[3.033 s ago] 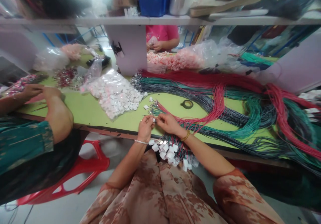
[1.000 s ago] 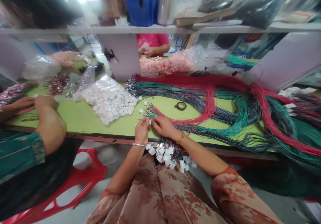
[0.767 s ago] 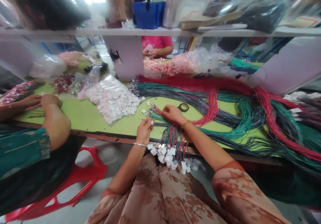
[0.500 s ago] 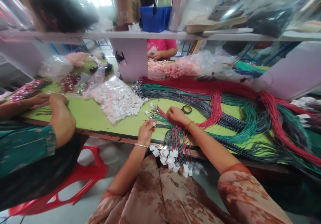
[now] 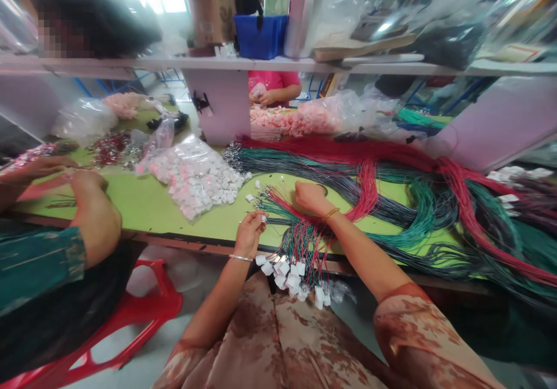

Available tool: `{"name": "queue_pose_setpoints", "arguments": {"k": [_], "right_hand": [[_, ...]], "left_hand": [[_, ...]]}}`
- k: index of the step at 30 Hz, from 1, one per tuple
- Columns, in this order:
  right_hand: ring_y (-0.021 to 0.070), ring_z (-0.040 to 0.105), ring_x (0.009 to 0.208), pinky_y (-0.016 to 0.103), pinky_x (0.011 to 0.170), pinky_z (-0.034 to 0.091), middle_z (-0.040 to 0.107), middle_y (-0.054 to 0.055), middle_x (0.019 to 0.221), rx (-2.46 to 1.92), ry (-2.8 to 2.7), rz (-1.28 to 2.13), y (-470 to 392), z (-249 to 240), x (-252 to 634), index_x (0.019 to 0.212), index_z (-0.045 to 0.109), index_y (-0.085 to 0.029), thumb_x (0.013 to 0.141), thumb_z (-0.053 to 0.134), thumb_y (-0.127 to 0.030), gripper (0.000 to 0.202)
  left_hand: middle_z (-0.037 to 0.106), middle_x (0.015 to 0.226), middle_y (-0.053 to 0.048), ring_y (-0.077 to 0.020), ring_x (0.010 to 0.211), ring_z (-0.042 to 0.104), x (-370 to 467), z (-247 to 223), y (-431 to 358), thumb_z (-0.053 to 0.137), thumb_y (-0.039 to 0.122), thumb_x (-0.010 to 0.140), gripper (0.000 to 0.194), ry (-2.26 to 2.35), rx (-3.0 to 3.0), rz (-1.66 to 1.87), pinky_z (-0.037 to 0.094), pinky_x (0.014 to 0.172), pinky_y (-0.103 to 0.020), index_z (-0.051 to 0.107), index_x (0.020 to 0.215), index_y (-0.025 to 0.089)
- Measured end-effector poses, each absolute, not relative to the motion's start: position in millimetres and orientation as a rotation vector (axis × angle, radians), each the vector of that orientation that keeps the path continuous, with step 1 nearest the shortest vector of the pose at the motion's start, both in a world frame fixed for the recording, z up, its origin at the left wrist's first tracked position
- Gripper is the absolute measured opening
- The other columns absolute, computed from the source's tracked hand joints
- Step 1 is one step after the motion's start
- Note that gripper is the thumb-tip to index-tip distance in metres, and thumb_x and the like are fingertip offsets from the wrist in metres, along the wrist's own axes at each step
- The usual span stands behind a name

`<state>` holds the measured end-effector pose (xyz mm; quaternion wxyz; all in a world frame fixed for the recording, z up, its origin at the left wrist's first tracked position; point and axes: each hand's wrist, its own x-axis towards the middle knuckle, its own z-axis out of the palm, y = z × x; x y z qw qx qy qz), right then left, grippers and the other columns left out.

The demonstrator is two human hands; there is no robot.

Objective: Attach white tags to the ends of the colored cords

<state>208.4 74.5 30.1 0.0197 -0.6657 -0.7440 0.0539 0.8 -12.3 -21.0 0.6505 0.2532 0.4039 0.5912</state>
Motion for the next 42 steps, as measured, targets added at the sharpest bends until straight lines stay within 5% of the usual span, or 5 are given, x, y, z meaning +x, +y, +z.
{"name": "queue_pose_setpoints", "arguments": {"k": [5,12,34,42], "right_hand": [[0.0175,0.056,0.07,0.026,0.062,0.033,0.067,0.01,0.083,-1.78,-2.22,0.407,89,29,207,0.083,0.062,-0.013,0.082,0.046,-0.023,0.019],[0.0092,0.04,0.056,0.022,0.055,0.032,0.048,-0.004,0.059,-1.286,-1.788,0.932,98,27,167,0.066,0.05,-0.017,0.071,0.046,-0.027,0.012],[0.0083,0.035,0.056,0.022,0.054,0.027,0.042,-0.004,0.06,-1.045,-2.11,1.195,25,9,161,0.065,0.047,-0.016,0.085,0.049,-0.041,0.032],[0.0092,0.038,0.058,0.022,0.055,0.03,0.05,-0.002,0.062,-1.02,-2.122,1.048,18,8,162,0.069,0.05,-0.016,0.085,0.052,-0.034,0.025]], "left_hand": [[0.069,0.085,-0.006,-0.0073,0.064,0.056,1,-21,-14,0.081,0.031,0.063,0.031,0.907,0.569,1.332,0.041,0.06,-0.021,0.065,0.083,0.013],[0.069,0.084,-0.006,-0.0078,0.064,0.054,3,-21,-15,0.081,0.032,0.063,0.031,0.908,0.577,1.345,0.041,0.06,-0.021,0.065,0.082,0.014],[0.069,0.088,-0.004,-0.0095,0.072,0.057,1,-20,-19,0.08,0.032,0.065,0.031,0.812,0.555,1.354,0.042,0.066,-0.021,0.065,0.086,0.016],[0.06,0.063,0.001,-0.0056,0.054,0.043,8,-24,-22,0.079,0.037,0.066,0.034,0.981,0.733,1.411,0.033,0.053,-0.02,0.072,0.091,0.014]]}}
